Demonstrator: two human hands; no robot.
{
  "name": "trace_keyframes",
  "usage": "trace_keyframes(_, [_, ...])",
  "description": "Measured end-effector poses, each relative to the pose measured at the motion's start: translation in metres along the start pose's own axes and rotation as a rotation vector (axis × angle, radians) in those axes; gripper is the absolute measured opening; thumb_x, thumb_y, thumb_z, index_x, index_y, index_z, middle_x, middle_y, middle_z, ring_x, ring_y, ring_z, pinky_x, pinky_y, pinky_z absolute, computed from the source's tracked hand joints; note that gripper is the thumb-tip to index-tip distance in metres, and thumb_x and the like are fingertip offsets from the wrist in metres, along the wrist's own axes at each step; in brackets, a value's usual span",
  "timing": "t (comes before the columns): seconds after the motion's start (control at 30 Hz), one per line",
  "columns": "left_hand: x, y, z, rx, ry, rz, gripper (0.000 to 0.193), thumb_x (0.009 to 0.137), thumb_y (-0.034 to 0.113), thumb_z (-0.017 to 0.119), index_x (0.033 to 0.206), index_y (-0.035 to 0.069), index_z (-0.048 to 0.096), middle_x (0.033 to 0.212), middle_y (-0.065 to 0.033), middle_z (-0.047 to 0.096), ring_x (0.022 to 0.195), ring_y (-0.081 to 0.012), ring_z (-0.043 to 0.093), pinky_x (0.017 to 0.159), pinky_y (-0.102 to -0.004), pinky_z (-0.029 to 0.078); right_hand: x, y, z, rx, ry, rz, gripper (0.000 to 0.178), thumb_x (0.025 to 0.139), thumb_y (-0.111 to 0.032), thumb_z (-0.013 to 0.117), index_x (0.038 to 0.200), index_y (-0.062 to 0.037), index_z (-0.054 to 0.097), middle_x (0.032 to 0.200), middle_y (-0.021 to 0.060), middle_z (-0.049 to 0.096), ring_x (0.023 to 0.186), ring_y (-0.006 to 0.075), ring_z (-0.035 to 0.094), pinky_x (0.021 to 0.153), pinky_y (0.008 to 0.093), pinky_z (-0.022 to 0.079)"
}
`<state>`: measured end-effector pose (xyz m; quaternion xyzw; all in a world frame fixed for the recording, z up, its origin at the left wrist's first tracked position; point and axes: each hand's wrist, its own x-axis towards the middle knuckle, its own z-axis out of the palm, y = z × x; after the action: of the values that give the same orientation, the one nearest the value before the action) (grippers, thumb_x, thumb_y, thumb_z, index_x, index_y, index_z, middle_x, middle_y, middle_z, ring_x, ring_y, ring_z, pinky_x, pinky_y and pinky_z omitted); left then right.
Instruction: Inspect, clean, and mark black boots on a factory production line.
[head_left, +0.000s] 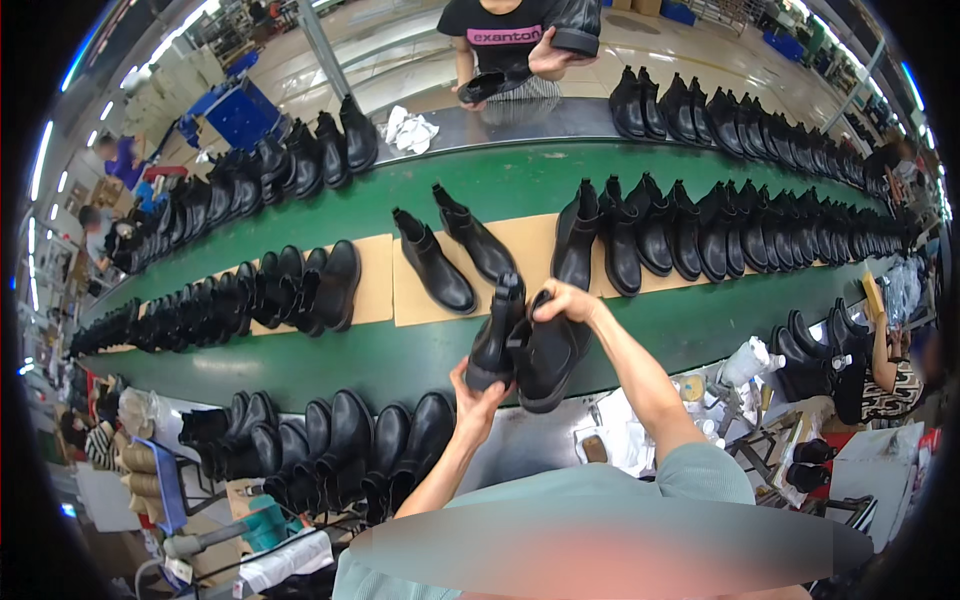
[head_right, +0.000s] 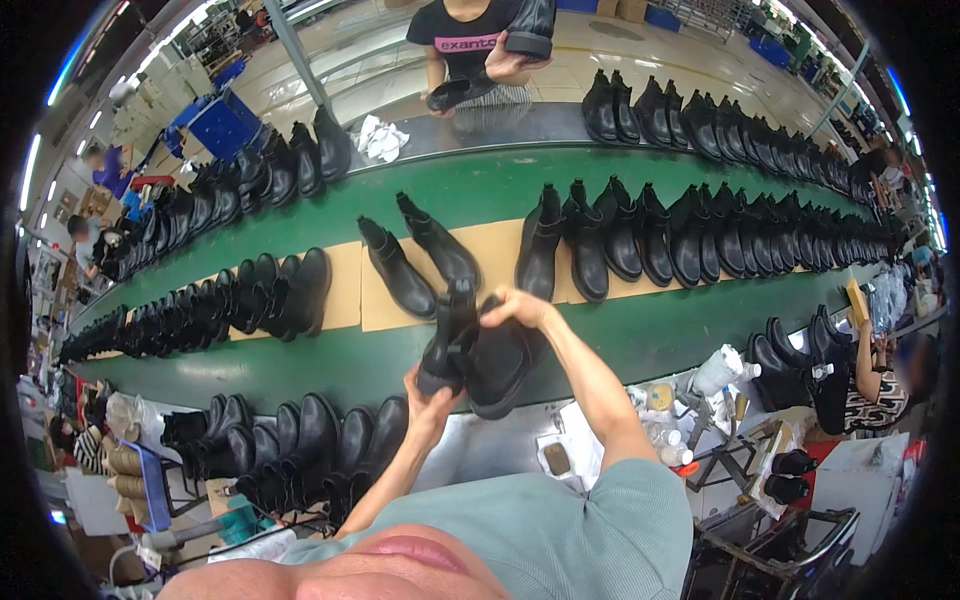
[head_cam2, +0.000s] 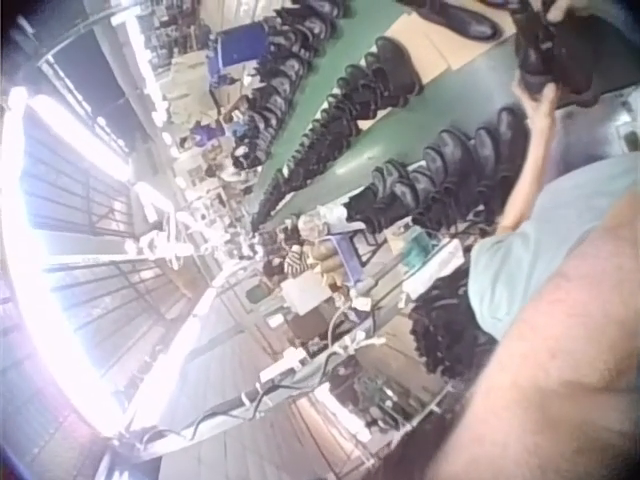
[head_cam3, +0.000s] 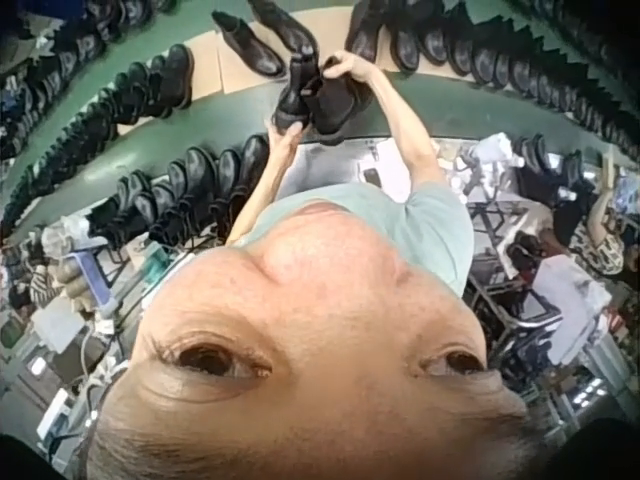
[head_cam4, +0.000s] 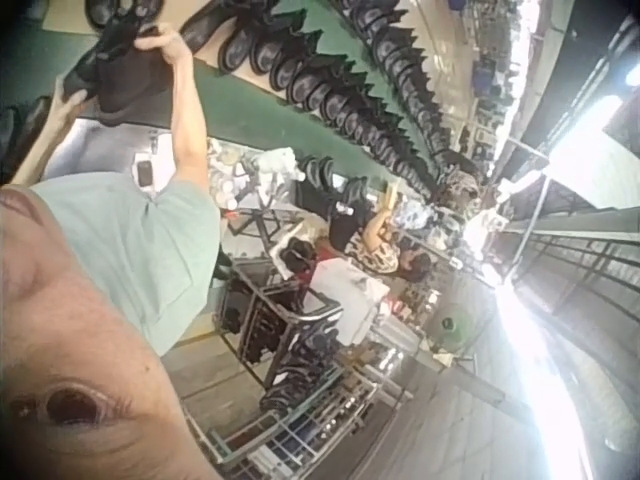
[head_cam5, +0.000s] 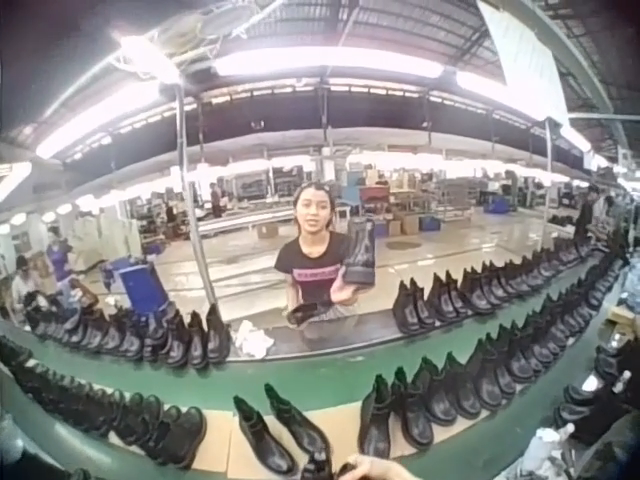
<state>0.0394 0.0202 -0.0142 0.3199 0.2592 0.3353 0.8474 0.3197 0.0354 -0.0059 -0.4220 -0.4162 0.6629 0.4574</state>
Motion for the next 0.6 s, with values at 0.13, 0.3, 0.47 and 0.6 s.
trace_keyframes(0.13, [-0.021, -0.024, -0.023, -0.016, 0.065, -0.123, 0.084, 0.074, 0.001, 0.071, 0.132, 0.018, 0.013, 0.132, -0.017, 0.035, 0.116, -0.0302, 0.045, 0.095, -0.0478, 0.042, -0.006, 0.022, 0.014, 0.006, -0.059, 0.069, 0.018, 0.067, -0.011, 0.073, 0.078, 0.0014, 0.066, 0.071, -0.0007, 0.062, 0.066, 0.0077, 0.053, 0.063, 0.0236, 0.042])
trace_keyframes(0.3, [-0.044, -0.036, -0.037, 0.357, 0.048, -0.215, 0.089, 0.066, -0.003, 0.077, 0.126, 0.014, 0.013, 0.117, -0.0185, 0.048, 0.104, -0.0239, 0.054, 0.09, -0.0385, 0.045, -0.015, 0.066, 0.015, 0.016, -0.207, 0.063, 0.02, 0.069, -0.016, 0.072, 0.074, 0.0025, 0.065, 0.069, 0.0024, 0.062, 0.068, 0.0086, 0.053, 0.065, 0.0237, 0.041])
trace_keyframes(0.47, [-0.074, -0.072, -0.076, 0.54, 0.053, -0.359, 0.087, 0.063, 0.008, 0.082, 0.119, 0.009, 0.015, 0.116, -0.0197, 0.046, 0.107, -0.0226, 0.05, 0.089, -0.0389, 0.044, -0.027, 0.081, 0.034, -0.26, -0.441, 0.17, 0.027, 0.071, -0.02, 0.074, 0.085, 0.0017, 0.065, 0.077, 0.0057, 0.064, 0.076, 0.0129, 0.058, 0.072, 0.0278, 0.045])
trace_keyframes(0.6, [-0.074, -0.069, -0.116, 1.198, -0.148, -0.219, 0.09, 0.055, 0.027, 0.086, 0.12, 0.005, 0.027, 0.115, -0.0227, 0.044, 0.108, -0.03, 0.047, 0.089, -0.0423, 0.042, -0.027, 0.011, 0.027, -0.574, -0.442, -0.022, 0.045, 0.069, -0.025, 0.077, 0.104, -0.0022, 0.061, 0.102, 0.0107, 0.062, 0.093, 0.0211, 0.06, 0.084, 0.0333, 0.046])
